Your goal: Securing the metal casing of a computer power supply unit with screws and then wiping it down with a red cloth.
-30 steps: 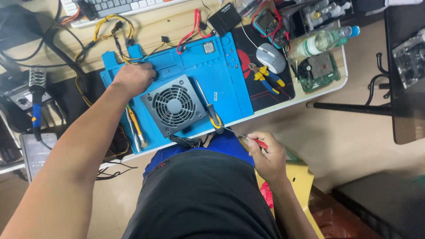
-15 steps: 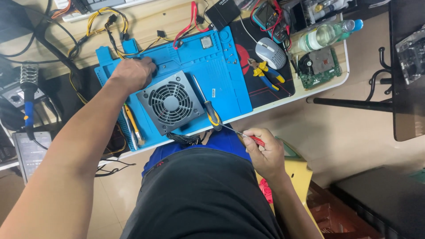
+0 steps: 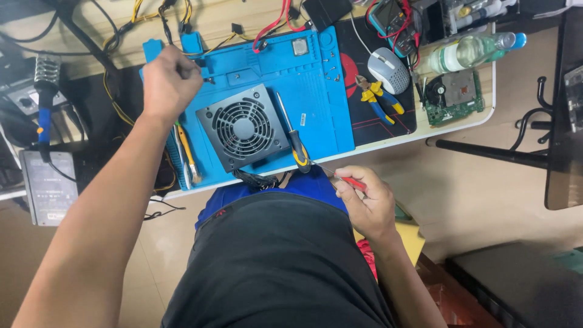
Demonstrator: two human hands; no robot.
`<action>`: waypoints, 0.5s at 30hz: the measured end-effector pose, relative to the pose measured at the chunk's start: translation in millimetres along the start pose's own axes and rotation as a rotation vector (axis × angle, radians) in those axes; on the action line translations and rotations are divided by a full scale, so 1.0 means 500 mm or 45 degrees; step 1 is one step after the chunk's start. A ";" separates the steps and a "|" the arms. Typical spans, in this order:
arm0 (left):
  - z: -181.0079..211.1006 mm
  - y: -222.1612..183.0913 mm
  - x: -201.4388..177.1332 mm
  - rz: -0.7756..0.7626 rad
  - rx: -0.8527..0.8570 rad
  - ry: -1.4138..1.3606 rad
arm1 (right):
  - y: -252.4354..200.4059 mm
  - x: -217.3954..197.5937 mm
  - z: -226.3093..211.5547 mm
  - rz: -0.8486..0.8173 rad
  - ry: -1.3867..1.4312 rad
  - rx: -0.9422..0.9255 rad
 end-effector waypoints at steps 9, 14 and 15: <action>0.018 -0.327 -0.050 0.393 -0.837 -0.920 | 0.066 0.030 -0.112 0.089 0.372 -0.561; 0.082 -0.415 0.010 0.361 -1.020 -1.197 | 0.079 0.068 -0.092 0.036 0.569 -0.359; 0.090 -0.423 0.021 0.334 -1.040 -1.268 | 0.084 0.071 -0.100 0.033 0.685 -0.341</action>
Point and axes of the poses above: each hand's wrist, its own y-axis towards the middle knuckle, its own x-axis out of the palm, z = x × y, the point moved 7 cm from there along y, towards the middle knuckle, and after that the axes turned 14 degrees about z, right-handed, at the moved point
